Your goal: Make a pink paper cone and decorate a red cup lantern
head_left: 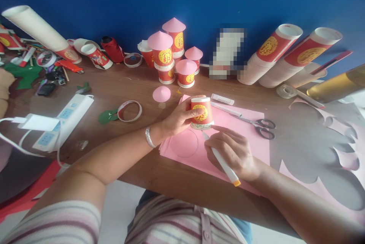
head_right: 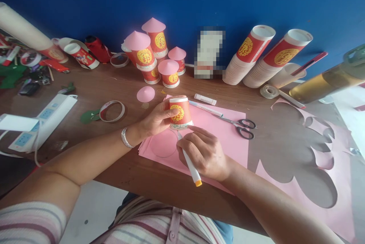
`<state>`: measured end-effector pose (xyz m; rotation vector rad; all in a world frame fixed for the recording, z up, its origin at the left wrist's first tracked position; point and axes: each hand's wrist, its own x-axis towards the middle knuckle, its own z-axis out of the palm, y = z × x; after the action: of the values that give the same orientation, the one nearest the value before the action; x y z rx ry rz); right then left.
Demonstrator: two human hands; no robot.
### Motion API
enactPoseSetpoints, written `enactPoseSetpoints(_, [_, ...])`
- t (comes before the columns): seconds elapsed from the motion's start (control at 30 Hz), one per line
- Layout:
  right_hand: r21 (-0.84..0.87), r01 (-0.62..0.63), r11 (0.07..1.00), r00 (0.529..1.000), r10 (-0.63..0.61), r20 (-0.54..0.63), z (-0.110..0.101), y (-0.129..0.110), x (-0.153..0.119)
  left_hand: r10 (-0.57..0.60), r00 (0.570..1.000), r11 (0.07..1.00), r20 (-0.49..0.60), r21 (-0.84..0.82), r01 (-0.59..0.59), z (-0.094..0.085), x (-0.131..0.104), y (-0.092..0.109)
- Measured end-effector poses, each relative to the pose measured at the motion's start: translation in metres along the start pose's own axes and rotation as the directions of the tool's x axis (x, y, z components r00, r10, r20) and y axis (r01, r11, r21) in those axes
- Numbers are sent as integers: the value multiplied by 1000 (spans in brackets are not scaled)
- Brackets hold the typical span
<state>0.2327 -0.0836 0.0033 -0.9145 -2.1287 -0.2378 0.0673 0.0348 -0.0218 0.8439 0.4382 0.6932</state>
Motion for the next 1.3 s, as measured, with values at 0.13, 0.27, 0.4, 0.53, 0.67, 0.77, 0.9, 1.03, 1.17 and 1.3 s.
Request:
enactPoseSetpoints(0.13, [25, 3, 1000, 1000, -3, 11, 2, -1, -2, -26, 1000, 1000, 8, 17, 26, -1, 0, -1])
enactPoseSetpoints(0.27, [34, 18, 999, 1000, -19, 15, 2, -1, -1, -33, 999, 998, 3, 52, 33, 0, -1, -2])
enactPoseSetpoints(0.4, [-2, 8, 1000, 1000, -9, -22, 0, 1, 1, -34, 999, 996, 16, 89, 32, 3, -2, -1])
enactPoseSetpoints(0.53, [-11, -47, 999, 999, 46, -24, 0, 5, 1, -25, 999, 994, 21, 102, 23, 3, -2, 0])
enactPoseSetpoints(0.67, [-19, -55, 998, 998, 55, 3, 0, 5, 0, -32, 999, 995, 31, 99, 29, 3, -1, 0])
enactPoseSetpoints(0.77, [-13, -52, 999, 999, 52, 9, -1, 5, 0, -36, 999, 994, 29, 104, 33, 3, -1, 1])
enactPoseSetpoints(0.9, [-5, -52, 999, 999, 52, 15, 0, 6, 0, -39, 999, 993, 34, 112, 35, 5, -2, 2])
enactPoseSetpoints(1.03, [-13, -44, 999, 999, 44, 22, 1, 6, 0, -39, 999, 992, 29, 117, 36, 5, -2, 2])
enactPoseSetpoints(1.17, [-30, -40, 999, 999, 41, 16, 1, 7, 0, -39, 999, 992, 38, 122, 34, 5, -2, 2])
enactPoseSetpoints(1.3, [-26, -52, 998, 998, 53, 19, 0, 7, -1, -39, 999, 991, 28, 127, 35, 4, -2, 2])
